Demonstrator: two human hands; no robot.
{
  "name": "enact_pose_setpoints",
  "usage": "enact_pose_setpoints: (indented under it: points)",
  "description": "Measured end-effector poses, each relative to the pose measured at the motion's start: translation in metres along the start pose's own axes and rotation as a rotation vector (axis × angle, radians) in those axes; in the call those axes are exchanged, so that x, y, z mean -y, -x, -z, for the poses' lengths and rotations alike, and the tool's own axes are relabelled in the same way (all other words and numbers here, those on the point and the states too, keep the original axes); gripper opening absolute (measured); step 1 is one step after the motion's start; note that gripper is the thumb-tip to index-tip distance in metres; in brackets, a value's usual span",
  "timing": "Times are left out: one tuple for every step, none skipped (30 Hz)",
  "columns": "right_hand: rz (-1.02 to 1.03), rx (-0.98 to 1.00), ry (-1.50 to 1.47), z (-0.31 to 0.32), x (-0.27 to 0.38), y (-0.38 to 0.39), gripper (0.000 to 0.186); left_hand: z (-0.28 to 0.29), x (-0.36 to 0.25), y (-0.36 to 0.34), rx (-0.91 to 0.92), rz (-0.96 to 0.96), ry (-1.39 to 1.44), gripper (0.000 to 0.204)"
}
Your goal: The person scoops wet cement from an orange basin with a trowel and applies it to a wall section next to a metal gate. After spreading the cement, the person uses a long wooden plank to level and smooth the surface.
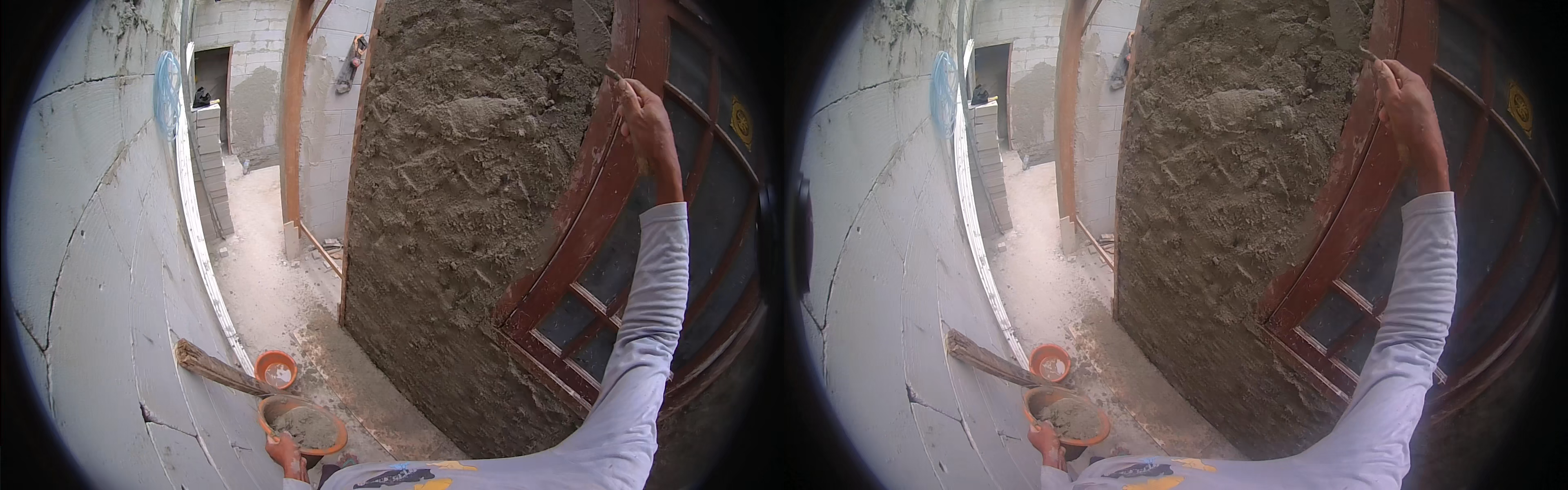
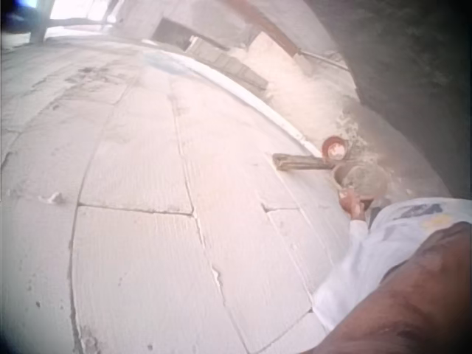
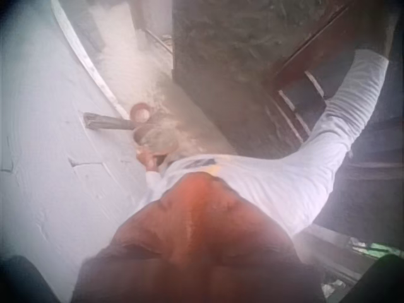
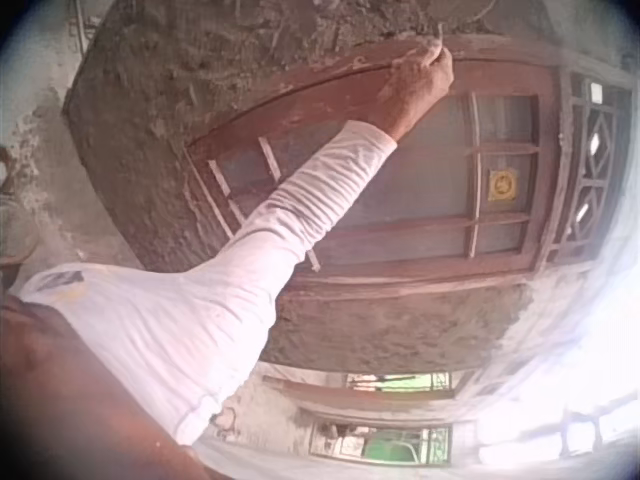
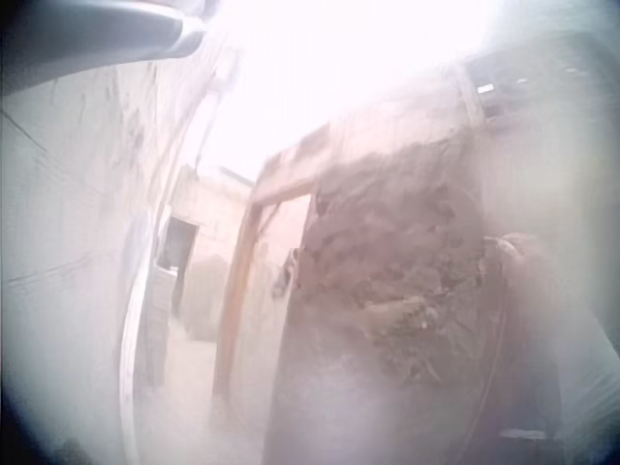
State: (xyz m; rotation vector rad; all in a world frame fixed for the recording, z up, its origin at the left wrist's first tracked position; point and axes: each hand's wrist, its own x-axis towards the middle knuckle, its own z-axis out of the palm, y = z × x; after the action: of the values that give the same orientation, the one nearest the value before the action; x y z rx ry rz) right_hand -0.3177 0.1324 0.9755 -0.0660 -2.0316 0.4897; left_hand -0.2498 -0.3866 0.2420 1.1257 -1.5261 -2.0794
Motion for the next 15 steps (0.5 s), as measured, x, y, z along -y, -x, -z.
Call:
enact_pose_setpoints:
  points:
    - [0.012, 0.041, 0.027, -0.008, 0.000, 0.008, 0.035, 0.013, 0.018, -0.014, -0.008, -0.009, -0.063, 0.042]
    - [0.026, 0.072, 0.062, -0.017, 0.007, 0.015, 0.034, 0.011, 0.021, -0.012, 0.011, -0.010, -0.031, 0.041]
    - [0.040, 0.103, 0.100, -0.026, 0.017, 0.024, 0.032, 0.011, 0.025, -0.007, 0.033, -0.009, 0.000, 0.041]
    - [0.022, 0.206, 0.087, -0.054, 0.011, 0.035, 0.035, 0.013, 0.026, -0.001, 0.048, -0.010, 0.031, 0.041]
    - [0.091, 0.279, 0.229, -0.082, -0.003, 0.048, 0.037, 0.009, 0.026, 0.002, 0.063, 0.023, 0.012, 0.040]
    - [0.161, 0.354, 0.366, -0.114, -0.018, 0.059, 0.040, 0.003, 0.024, 0.004, 0.074, 0.051, -0.005, 0.039]
    - [0.076, 0.523, 0.370, -0.149, -0.021, 0.073, 0.042, 0.000, 0.022, 0.006, 0.074, 0.078, -0.018, 0.038]
    - [0.142, 0.562, 0.413, -0.184, -0.046, 0.085, 0.040, -0.006, 0.019, 0.011, 0.083, 0.101, -0.054, 0.037]
    - [0.130, 0.577, 0.454, -0.215, -0.067, 0.094, 0.039, -0.012, 0.014, 0.016, 0.091, 0.123, -0.092, 0.035]
    - [0.120, 0.588, 0.495, -0.239, -0.082, 0.100, 0.038, -0.022, 0.011, 0.016, 0.100, 0.142, -0.124, 0.033]
    - [0.090, 0.532, 0.489, -0.261, -0.089, 0.104, 0.036, -0.025, 0.019, 0.010, 0.102, 0.147, -0.054, 0.034]
    - [0.053, 0.538, 0.496, -0.272, -0.082, 0.101, 0.036, -0.020, 0.031, 0.002, 0.096, 0.148, 0.010, 0.036]
    - [0.014, 0.541, 0.508, -0.277, -0.076, 0.096, 0.036, -0.017, 0.042, -0.008, 0.095, 0.150, 0.071, 0.037]
    - [0.034, 0.496, 0.510, -0.273, -0.080, 0.090, 0.037, -0.020, 0.037, -0.007, 0.084, 0.177, 0.025, 0.038]
    - [0.051, 0.450, 0.517, -0.262, -0.087, 0.082, 0.037, -0.025, 0.032, -0.007, 0.077, 0.204, -0.024, 0.040]
